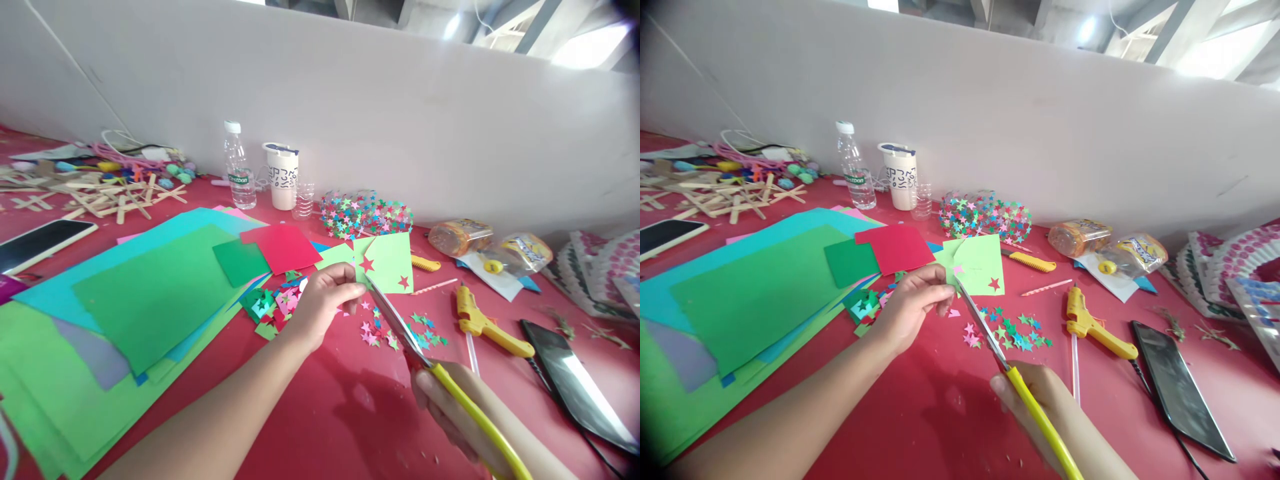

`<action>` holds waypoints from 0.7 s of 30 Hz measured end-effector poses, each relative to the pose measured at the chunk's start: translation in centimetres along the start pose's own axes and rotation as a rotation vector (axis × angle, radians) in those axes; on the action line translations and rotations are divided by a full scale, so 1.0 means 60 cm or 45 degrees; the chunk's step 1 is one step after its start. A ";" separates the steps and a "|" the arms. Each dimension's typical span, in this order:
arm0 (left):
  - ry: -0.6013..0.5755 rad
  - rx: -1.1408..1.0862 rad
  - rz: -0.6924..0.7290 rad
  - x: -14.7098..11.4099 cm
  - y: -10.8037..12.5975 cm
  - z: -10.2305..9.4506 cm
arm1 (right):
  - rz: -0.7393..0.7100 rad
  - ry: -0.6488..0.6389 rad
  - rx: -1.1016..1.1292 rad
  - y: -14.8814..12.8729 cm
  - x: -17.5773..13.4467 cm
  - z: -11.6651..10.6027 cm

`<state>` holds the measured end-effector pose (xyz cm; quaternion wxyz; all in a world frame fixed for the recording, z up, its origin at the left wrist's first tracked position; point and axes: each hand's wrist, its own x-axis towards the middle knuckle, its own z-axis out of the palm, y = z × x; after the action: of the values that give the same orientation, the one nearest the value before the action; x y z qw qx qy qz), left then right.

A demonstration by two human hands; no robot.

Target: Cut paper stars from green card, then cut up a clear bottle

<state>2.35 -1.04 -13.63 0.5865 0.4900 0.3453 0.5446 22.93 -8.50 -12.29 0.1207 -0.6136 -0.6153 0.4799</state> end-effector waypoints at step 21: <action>0.200 -0.283 -0.025 0.000 -0.007 0.001 | -0.036 -0.042 0.094 0.013 0.009 0.013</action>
<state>2.55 -1.04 -14.01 0.6137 0.3746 0.3326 0.6103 22.75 -8.52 -13.51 0.1399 -0.5919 -0.6077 0.5107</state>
